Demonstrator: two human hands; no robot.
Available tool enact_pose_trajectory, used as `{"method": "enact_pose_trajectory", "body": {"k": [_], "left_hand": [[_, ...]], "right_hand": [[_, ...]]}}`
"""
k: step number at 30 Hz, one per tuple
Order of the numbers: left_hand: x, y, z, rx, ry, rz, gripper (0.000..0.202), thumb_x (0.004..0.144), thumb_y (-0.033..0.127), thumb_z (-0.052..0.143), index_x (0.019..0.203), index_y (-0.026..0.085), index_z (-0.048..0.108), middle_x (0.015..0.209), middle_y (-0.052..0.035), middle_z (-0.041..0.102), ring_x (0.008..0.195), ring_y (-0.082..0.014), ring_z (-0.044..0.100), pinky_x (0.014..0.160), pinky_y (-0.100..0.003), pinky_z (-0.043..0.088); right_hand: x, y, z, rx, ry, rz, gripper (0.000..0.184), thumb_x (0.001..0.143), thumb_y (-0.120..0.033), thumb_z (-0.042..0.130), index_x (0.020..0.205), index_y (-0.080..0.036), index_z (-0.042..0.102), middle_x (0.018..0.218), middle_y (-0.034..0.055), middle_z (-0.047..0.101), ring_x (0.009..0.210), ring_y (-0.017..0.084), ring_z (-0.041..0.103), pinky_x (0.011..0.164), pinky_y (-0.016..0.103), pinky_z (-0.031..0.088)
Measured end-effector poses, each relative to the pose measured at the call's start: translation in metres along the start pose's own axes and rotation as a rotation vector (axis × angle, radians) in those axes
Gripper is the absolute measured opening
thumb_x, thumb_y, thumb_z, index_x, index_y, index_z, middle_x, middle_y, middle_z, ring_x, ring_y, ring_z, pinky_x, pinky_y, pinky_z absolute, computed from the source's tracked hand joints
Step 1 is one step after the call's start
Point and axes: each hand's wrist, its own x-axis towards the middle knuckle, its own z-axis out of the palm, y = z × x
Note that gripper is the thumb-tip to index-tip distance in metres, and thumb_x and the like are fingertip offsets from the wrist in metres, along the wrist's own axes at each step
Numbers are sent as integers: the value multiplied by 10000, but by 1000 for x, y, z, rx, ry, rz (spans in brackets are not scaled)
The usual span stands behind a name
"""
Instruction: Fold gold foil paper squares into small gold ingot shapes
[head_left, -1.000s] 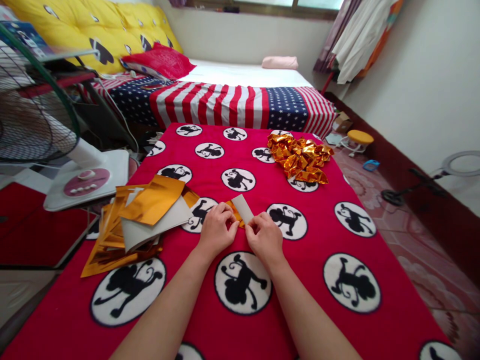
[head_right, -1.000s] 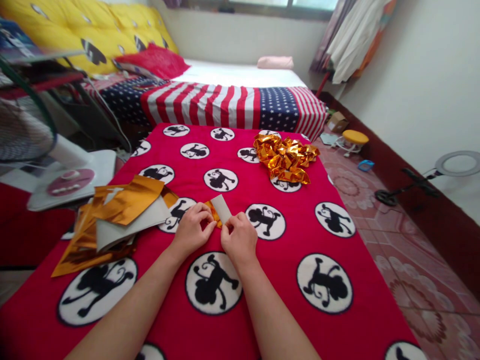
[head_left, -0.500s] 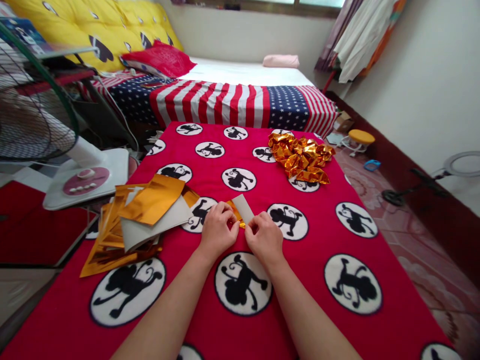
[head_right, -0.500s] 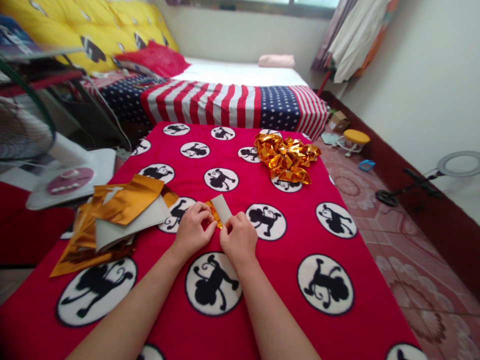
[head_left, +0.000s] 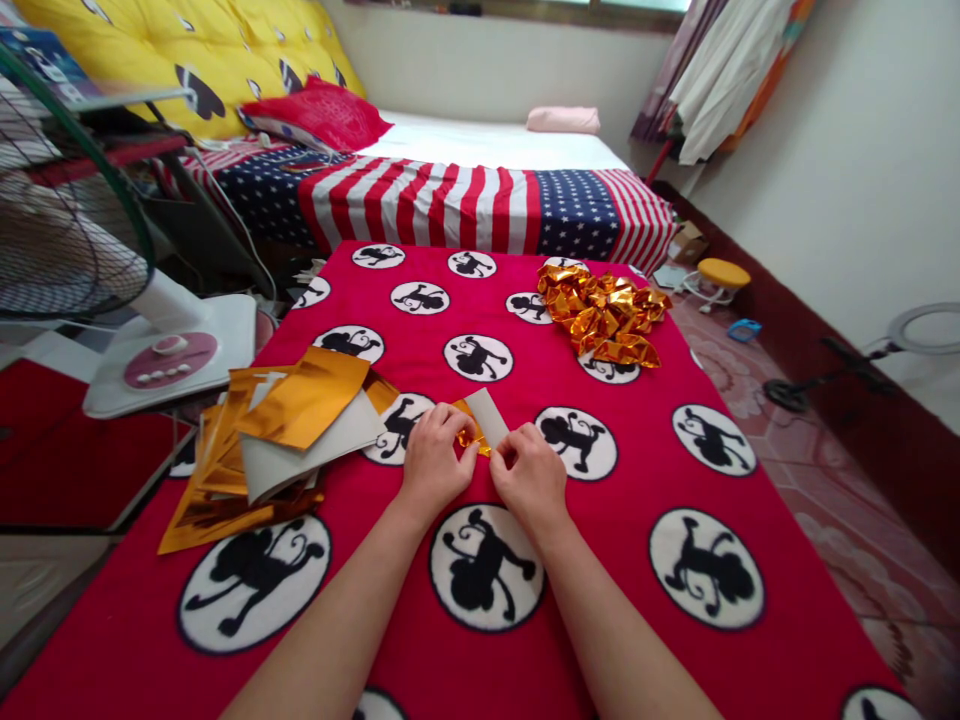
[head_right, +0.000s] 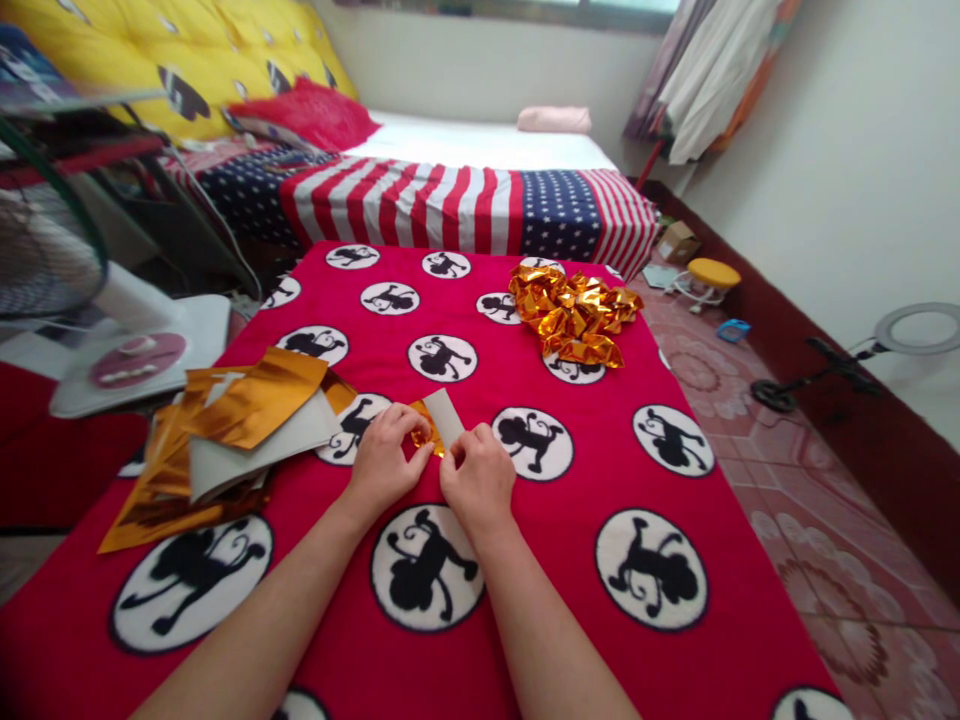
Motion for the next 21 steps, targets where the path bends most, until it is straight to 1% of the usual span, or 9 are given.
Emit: {"method": "enact_pose_trajectory", "body": {"k": [2,6,10,12,14,16,19,21], "left_hand": [[0,-1,0,-8,-17,1,71,750,164,648,769,232,639,913,-35,585,916,-222,558,865,-395,458],[0,-1,0,-15,-26,-1,103,758,174,644,754,254,709,929,-37,592,934,-220,558,887,-402,458],[0,1,1,-7,-2,-19,96,746,170,647,730,241,710,913,-38,596,924,-218,564,881,-397,469],[1,3,1,-6,4,-28,58,742,193,668,721,236,702,914,-37,599,930,-220,565,884,-399,469],[1,4,0,-7,4,-33,21,735,230,698,714,235,697,921,-36,601,932,-223,563,884,-403,469],[1,4,0,-7,-1,-37,30,729,252,715,712,237,695,927,-35,601,934,-227,560,881,-406,467],[2,3,0,-4,-11,-39,36,725,255,723,714,235,696,932,-36,599,945,-230,558,885,-408,462],[2,3,0,-1,-16,-36,34,725,257,724,723,235,698,939,-37,597,949,-230,556,892,-408,458]], "right_hand": [[0,0,0,8,-3,2,124,793,-207,592,672,-202,565,789,-2,558,683,121,536,603,250,341],[-1,3,1,47,-5,-1,118,800,-207,578,685,-203,552,798,0,554,688,124,532,607,249,347],[-1,7,1,127,-1,12,51,775,-167,561,760,-208,537,804,-3,561,681,131,520,612,248,359],[0,8,1,155,-1,22,68,761,-153,553,790,-210,530,799,-6,565,677,135,517,613,250,362],[0,10,1,171,-4,27,69,757,-154,548,792,-211,529,794,-6,567,674,137,516,614,252,362],[0,11,0,188,-9,34,65,753,-157,547,786,-212,533,793,-6,571,669,136,517,615,253,364],[2,13,-2,235,-39,53,75,735,-146,546,771,-212,547,773,-11,577,647,131,520,610,250,370],[4,13,-4,268,-64,81,51,739,-164,556,757,-212,557,748,-17,584,630,129,525,603,248,372]]}}
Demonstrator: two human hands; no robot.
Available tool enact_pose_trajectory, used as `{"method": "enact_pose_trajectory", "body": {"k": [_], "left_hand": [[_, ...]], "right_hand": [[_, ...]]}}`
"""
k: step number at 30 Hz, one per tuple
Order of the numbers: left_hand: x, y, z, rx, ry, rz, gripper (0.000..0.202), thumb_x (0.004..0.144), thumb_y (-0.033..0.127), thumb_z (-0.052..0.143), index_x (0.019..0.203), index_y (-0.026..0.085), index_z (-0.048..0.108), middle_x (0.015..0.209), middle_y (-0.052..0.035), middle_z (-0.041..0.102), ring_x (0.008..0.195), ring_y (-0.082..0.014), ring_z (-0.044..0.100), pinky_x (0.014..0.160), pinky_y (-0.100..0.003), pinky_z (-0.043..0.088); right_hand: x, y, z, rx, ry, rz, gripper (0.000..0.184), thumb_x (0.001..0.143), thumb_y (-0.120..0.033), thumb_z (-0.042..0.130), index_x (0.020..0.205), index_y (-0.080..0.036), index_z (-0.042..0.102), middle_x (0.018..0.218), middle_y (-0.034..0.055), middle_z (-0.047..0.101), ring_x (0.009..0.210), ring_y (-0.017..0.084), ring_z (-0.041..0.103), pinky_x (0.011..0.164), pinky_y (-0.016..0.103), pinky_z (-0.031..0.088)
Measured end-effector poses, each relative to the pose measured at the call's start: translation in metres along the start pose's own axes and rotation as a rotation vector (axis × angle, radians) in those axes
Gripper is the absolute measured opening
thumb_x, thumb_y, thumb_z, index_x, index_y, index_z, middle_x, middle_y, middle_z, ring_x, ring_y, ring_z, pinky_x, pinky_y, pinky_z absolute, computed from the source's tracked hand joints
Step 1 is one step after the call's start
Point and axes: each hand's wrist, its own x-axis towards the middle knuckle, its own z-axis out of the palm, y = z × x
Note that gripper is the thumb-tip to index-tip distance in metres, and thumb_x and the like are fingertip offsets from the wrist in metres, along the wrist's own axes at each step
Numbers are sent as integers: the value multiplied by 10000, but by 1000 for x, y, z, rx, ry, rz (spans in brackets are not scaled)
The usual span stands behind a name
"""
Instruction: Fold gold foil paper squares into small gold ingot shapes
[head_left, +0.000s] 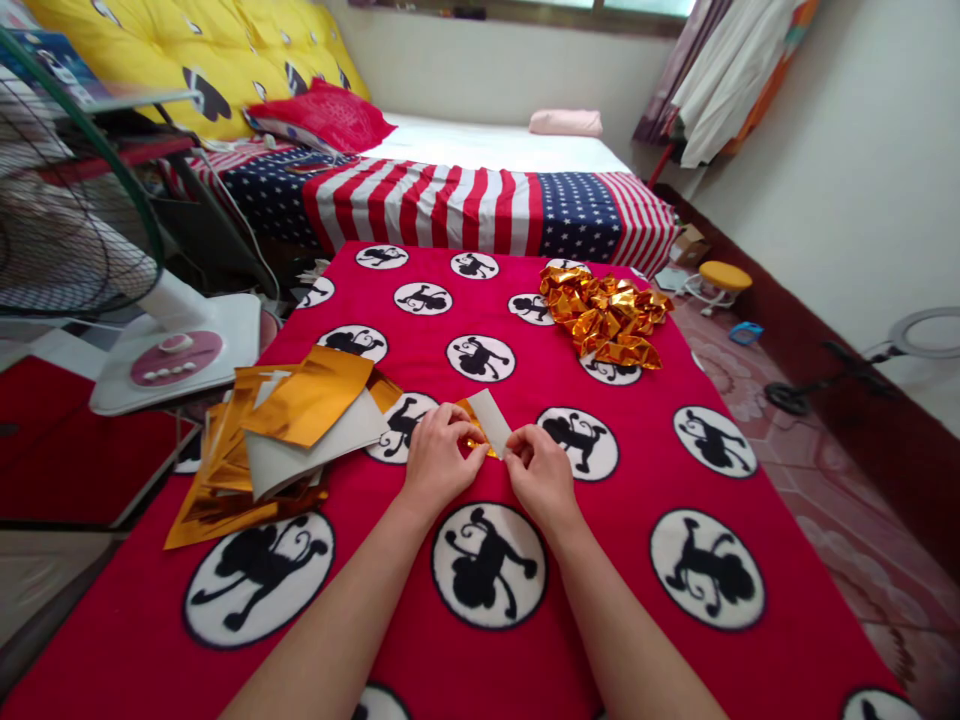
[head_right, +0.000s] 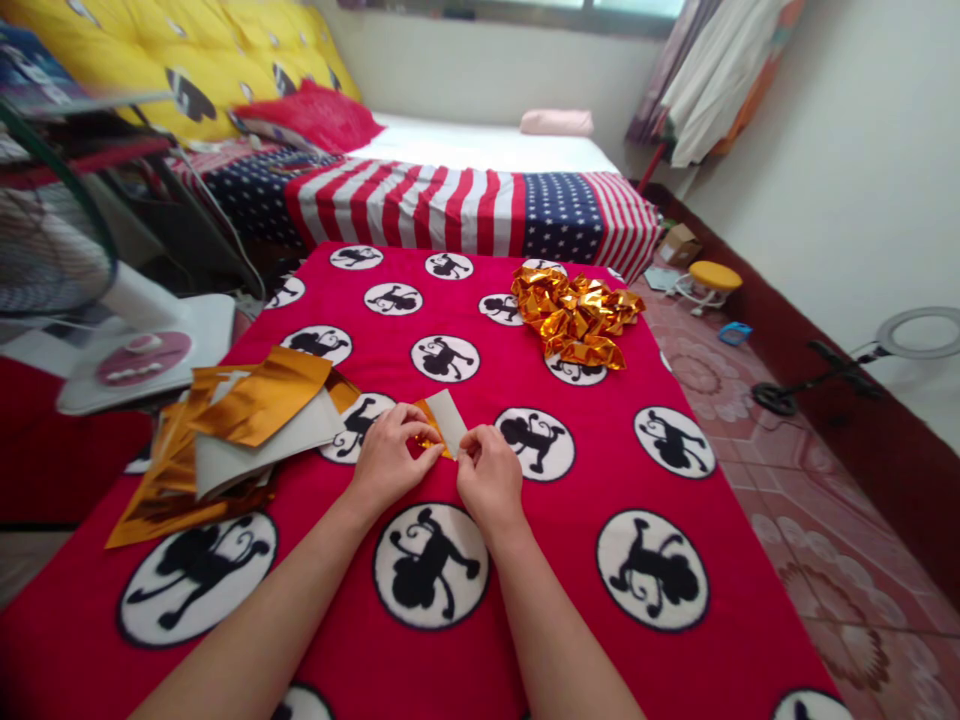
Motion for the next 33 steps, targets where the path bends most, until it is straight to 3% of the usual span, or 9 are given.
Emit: {"method": "enact_pose_trajectory", "body": {"k": [5,12,24,29,33], "left_hand": [[-1,1,0,4,-4,-2,26,723,256,721,727,239,703,932,-37,595,949,-232,555,891,-411,458],[1,-6,-2,-34,-71,6,139,762,145,632,761,243,730,964,-34,617,963,-217,563,908,-405,457],[4,-13,1,-54,-98,12,327,747,25,533,795,251,766,967,-37,631,967,-211,559,911,-390,459],[3,-11,-1,-61,-86,13,311,745,31,532,784,237,761,958,-38,633,964,-208,562,915,-391,456],[3,-10,-1,-77,-75,7,170,759,122,611,761,221,750,944,-39,631,958,-213,565,916,-397,452]], "right_hand": [[3,-6,1,-71,11,37,87,754,-280,643,777,-220,583,745,-26,606,663,140,552,594,248,354],[-2,-12,2,-152,-24,-65,87,780,-164,628,821,-241,629,757,-31,584,714,135,545,612,245,322],[-3,-11,1,-153,-43,-79,161,821,-182,626,892,-280,732,794,-11,596,734,135,555,617,245,338],[-5,-9,4,-179,-16,-109,203,834,-172,582,909,-282,735,813,1,604,741,140,563,618,252,349],[-5,-9,4,-175,-11,-120,226,826,-160,565,901,-286,737,801,0,603,742,144,574,613,255,357]]}}
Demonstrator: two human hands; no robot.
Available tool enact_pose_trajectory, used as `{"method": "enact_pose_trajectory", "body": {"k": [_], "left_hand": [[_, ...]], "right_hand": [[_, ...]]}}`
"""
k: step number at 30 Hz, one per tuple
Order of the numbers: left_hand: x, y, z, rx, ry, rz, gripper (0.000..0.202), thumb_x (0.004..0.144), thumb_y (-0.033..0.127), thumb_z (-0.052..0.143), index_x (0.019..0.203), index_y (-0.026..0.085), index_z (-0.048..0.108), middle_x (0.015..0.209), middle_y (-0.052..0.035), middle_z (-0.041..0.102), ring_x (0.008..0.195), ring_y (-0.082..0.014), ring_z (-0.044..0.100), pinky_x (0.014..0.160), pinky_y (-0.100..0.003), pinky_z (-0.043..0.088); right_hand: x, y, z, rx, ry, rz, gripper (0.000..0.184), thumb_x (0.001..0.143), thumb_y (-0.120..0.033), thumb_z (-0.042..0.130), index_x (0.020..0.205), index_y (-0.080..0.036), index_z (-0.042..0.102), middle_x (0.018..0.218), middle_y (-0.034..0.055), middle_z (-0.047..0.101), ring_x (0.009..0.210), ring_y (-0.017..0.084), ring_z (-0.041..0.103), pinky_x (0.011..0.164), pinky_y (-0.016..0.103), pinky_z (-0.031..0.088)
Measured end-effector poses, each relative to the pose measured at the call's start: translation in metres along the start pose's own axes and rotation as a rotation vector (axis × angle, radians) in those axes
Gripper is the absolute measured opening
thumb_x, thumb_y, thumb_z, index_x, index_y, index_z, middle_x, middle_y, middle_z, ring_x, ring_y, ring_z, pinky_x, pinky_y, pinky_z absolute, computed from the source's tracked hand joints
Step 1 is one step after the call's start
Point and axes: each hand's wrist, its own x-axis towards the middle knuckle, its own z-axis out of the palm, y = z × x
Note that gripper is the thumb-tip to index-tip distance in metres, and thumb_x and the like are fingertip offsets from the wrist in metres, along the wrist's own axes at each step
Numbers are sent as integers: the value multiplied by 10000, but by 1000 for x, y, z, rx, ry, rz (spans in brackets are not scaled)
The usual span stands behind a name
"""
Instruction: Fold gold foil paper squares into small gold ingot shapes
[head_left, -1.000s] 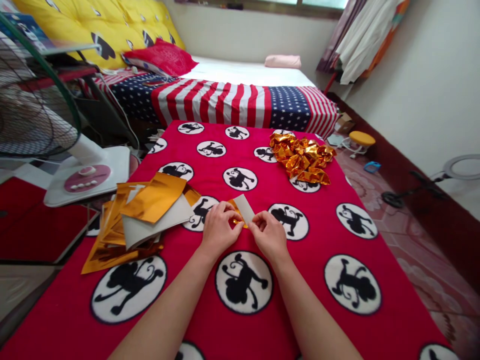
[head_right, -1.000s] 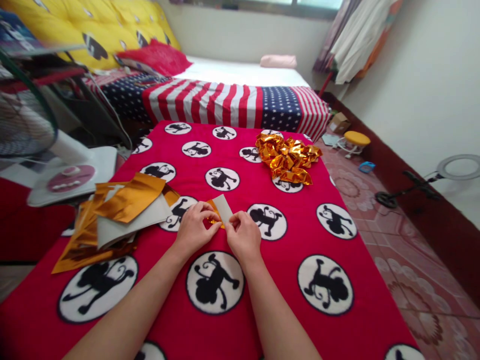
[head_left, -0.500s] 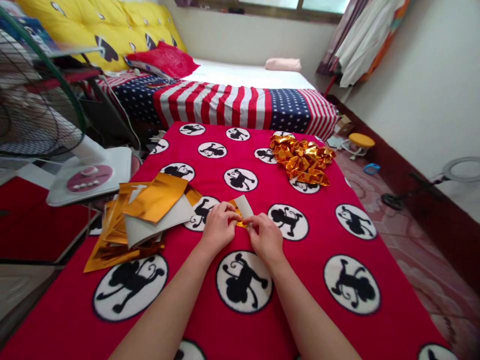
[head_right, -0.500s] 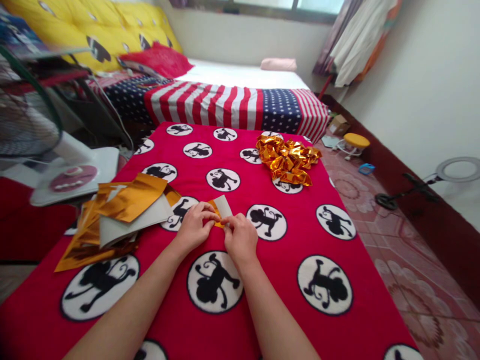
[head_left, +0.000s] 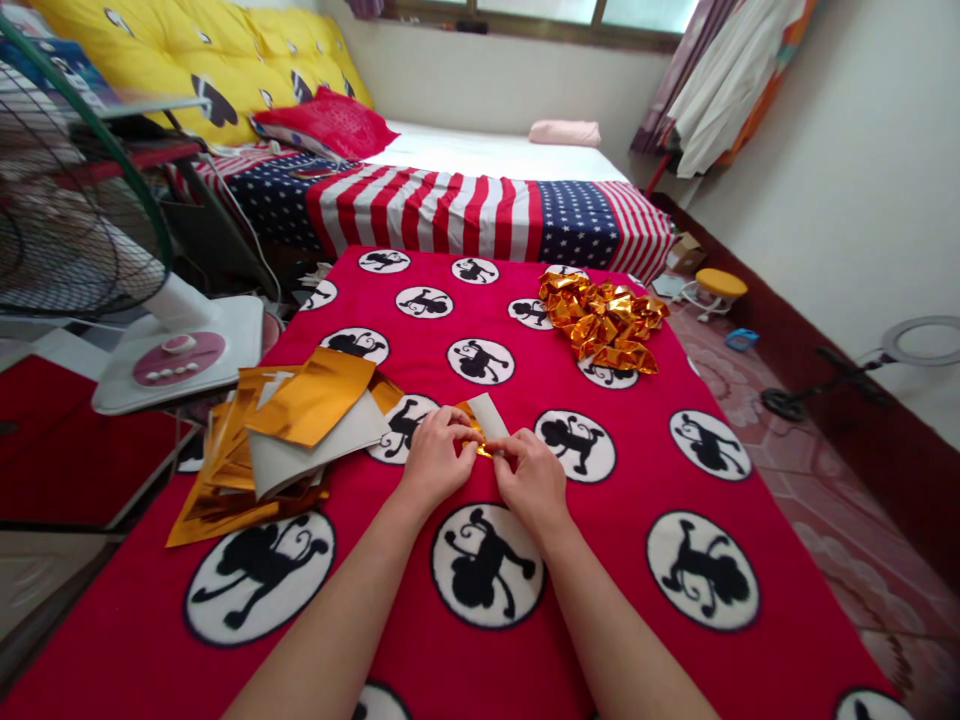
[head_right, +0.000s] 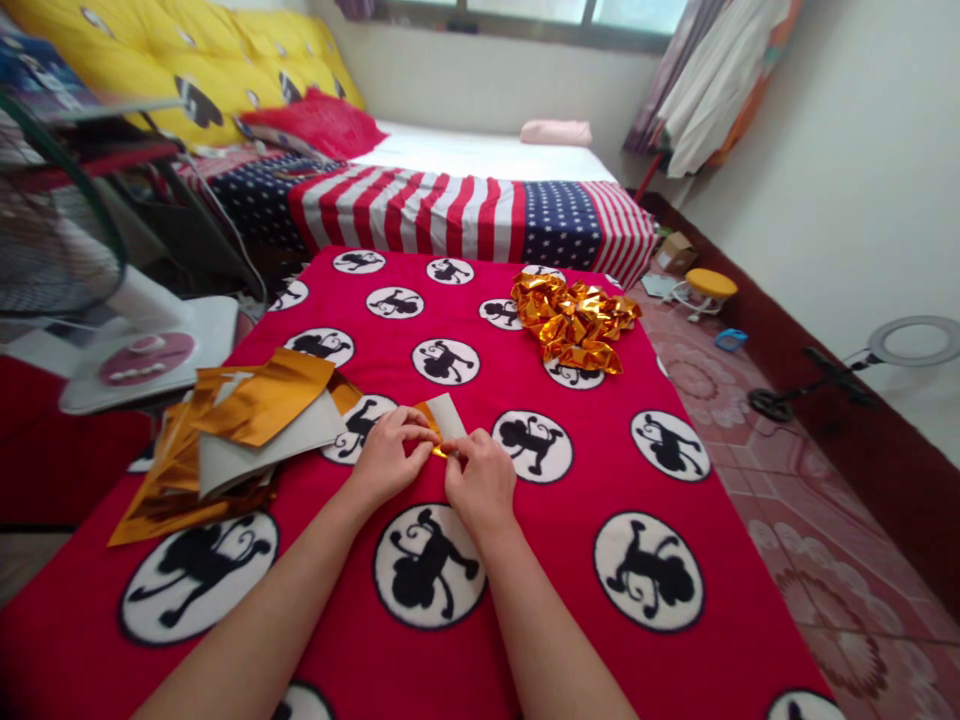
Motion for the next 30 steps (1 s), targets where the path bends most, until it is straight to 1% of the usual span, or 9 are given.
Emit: {"method": "enact_pose_trajectory", "body": {"k": [4,7,10,14,16,19,23,26,30], "left_hand": [[-2,-1,2,9,18,12,90,762,176,665,769,228,738,947,-37,623,953,-216,559,907,-401,445],[-5,1,3,27,41,45,98,783,170,662,789,240,729,968,-31,622,976,-215,553,909,-402,427],[-8,6,1,85,82,98,104,797,166,659,805,248,722,1008,-33,622,1007,-224,545,892,-405,410],[-7,10,-1,186,107,187,148,819,136,621,792,240,722,960,-44,632,942,-226,553,827,-393,404],[-5,10,0,146,81,204,199,829,93,582,781,227,721,875,-39,636,856,-197,570,789,-362,415],[-3,8,3,7,38,176,223,825,61,561,796,212,722,824,-27,641,794,-161,593,773,-322,440],[-4,10,3,-76,30,110,103,781,129,653,799,207,718,837,-22,647,832,-169,612,802,-320,463],[-5,13,2,-80,22,74,51,745,159,699,769,203,709,838,-21,639,846,-177,611,806,-323,475],[-4,12,2,-108,6,80,76,744,146,686,774,209,716,841,-21,631,821,-166,608,804,-317,486]], "right_hand": [[1,4,-1,77,33,32,197,804,-166,566,899,-254,714,882,5,605,676,126,566,607,251,391],[2,9,1,138,110,69,233,796,-201,578,1015,-207,654,1038,35,598,601,100,540,632,264,433],[5,12,3,146,139,69,308,813,-245,569,1114,-200,613,1077,55,612,624,118,554,649,278,447],[8,13,2,149,146,78,294,819,-254,552,1098,-205,632,938,42,663,663,153,573,630,274,432],[7,14,0,175,130,95,285,818,-253,557,1088,-223,644,819,12,669,645,157,575,605,262,417],[4,16,-3,243,104,120,304,830,-259,559,1122,-249,641,712,-21,657,603,147,572,576,247,403],[-1,24,-5,394,81,98,340,859,-257,528,1187,-244,614,700,-24,654,589,133,572,575,232,412],[-2,30,-7,470,38,71,288,884,-257,478,1095,-232,672,720,-7,662,545,120,534,538,229,401],[-1,31,-12,462,9,-30,265,848,-193,482,964,-217,719,867,24,684,555,111,503,530,232,396]]}}
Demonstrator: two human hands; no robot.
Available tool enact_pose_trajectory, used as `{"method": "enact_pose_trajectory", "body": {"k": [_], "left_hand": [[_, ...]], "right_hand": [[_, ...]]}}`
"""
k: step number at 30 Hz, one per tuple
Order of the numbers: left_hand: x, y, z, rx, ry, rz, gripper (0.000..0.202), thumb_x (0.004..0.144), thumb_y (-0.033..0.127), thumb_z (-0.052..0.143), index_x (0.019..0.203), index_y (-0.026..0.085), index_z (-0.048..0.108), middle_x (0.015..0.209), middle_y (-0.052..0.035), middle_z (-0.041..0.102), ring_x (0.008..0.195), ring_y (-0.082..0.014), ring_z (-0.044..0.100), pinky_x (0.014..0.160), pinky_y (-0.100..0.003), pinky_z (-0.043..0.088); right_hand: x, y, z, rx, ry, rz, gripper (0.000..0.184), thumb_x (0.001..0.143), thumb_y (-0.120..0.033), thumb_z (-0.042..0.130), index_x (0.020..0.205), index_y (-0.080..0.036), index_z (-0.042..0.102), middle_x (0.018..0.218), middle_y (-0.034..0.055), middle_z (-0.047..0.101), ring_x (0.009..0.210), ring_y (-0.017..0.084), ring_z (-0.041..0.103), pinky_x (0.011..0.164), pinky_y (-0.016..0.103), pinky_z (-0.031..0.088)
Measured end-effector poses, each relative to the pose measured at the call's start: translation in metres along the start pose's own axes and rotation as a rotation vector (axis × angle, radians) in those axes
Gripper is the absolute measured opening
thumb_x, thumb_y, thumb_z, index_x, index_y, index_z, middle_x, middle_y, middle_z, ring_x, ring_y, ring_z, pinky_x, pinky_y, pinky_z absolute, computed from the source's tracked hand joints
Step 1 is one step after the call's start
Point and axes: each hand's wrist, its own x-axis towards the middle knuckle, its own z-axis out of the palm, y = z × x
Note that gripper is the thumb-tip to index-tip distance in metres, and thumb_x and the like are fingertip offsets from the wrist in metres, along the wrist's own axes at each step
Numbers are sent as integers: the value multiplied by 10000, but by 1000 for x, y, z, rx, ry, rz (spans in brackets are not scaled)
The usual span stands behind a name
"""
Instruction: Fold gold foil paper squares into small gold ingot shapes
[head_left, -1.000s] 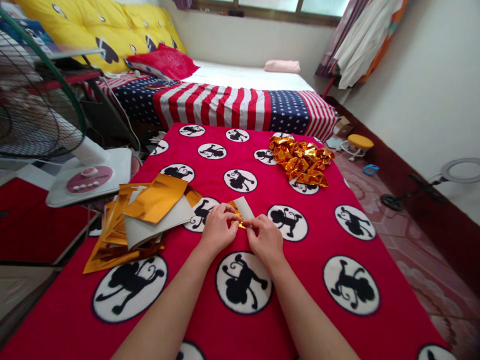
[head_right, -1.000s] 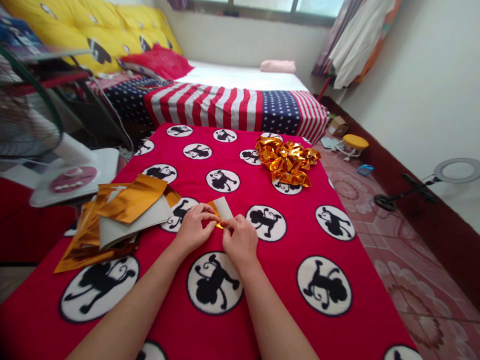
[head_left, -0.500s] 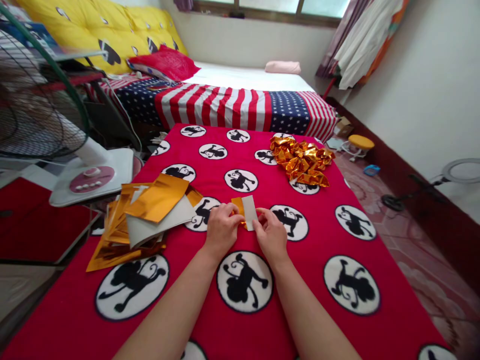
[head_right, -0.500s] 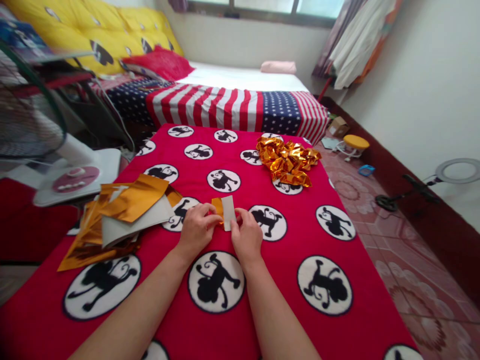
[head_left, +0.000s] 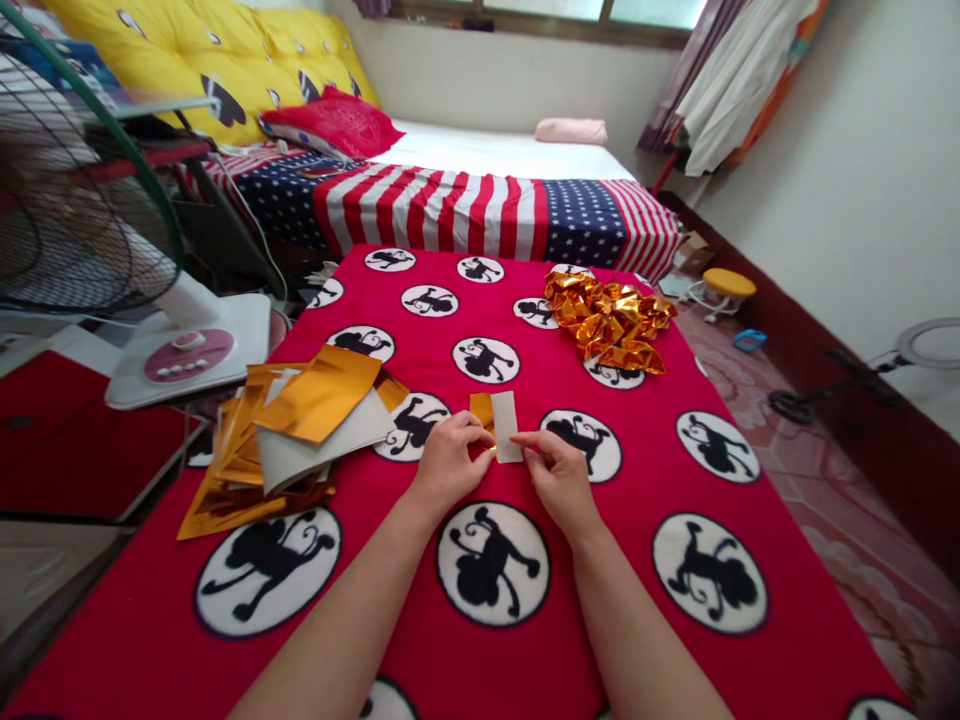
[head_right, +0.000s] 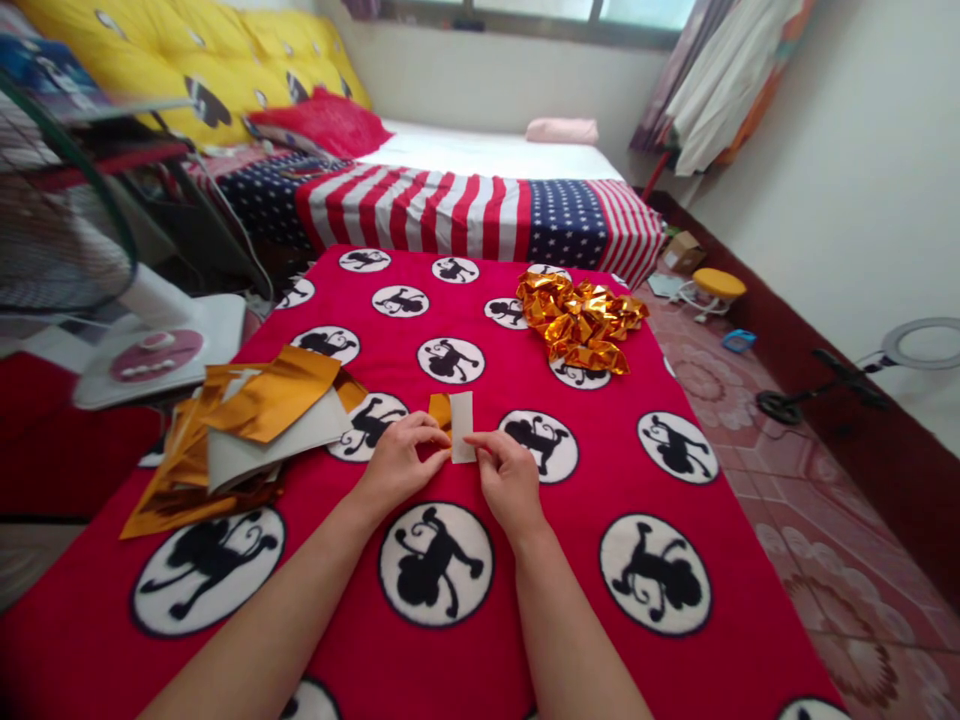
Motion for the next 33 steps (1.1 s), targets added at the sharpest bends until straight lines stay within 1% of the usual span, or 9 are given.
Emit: {"method": "enact_pose_trajectory", "body": {"k": [4,10,13,16,18,20,25,28,33], "left_hand": [[4,-4,-3,-64,-39,28,112,734,141,690,812,212,728,875,-26,635,823,-160,615,799,-304,499],[6,-4,-7,-85,-98,37,137,692,136,724,811,205,718,933,-34,633,850,-168,617,817,-304,506],[5,-5,-7,-91,-101,39,145,696,128,714,819,205,709,951,-35,629,871,-172,618,831,-306,505],[4,-7,-6,-92,-98,45,157,697,112,696,820,208,703,964,-35,627,897,-177,618,849,-311,503],[3,-8,-5,-81,-94,47,165,696,103,685,822,208,706,964,-36,628,900,-179,618,852,-315,502],[3,-7,-5,-69,-85,47,169,695,104,680,826,207,712,964,-38,630,898,-181,617,852,-320,501],[2,-2,-4,-59,-43,24,87,716,159,697,790,204,711,933,-41,639,876,-185,619,850,-334,499],[2,-1,-2,-47,-32,12,76,708,150,704,760,205,708,921,-37,639,876,-185,616,858,-339,497],[1,-3,0,-42,-25,24,83,709,150,707,762,213,712,923,-37,637,879,-186,614,857,-343,495]], "right_hand": [[-1,-5,-2,-37,-36,-64,283,802,-127,503,954,-227,720,909,22,663,563,103,486,544,231,406],[-3,-3,-5,-182,-27,-105,278,822,-123,525,968,-246,726,905,27,608,645,117,540,595,235,445],[-2,-2,-7,-302,21,-180,230,822,-141,583,928,-271,741,990,39,578,798,151,569,693,261,479],[0,-3,-10,-355,40,-278,164,835,-174,626,874,-277,747,1100,47,583,925,188,549,821,323,483],[2,-3,-11,-359,24,-321,141,855,-201,630,867,-280,747,1110,43,607,968,202,536,862,351,474],[3,-3,-13,-345,-5,-339,146,874,-216,620,879,-287,747,1070,37,640,1002,212,531,882,365,470],[6,-2,-12,-252,-54,-284,154,884,-202,599,880,-270,737,973,36,673,962,204,567,862,355,479],[8,-4,-9,-208,-55,-226,140,879,-206,595,871,-249,728,948,38,672,916,189,595,832,326,482],[10,-8,-2,-231,-31,-117,129,871,-254,594,826,-234,714,895,33,672,837,172,621,753,281,475]]}}
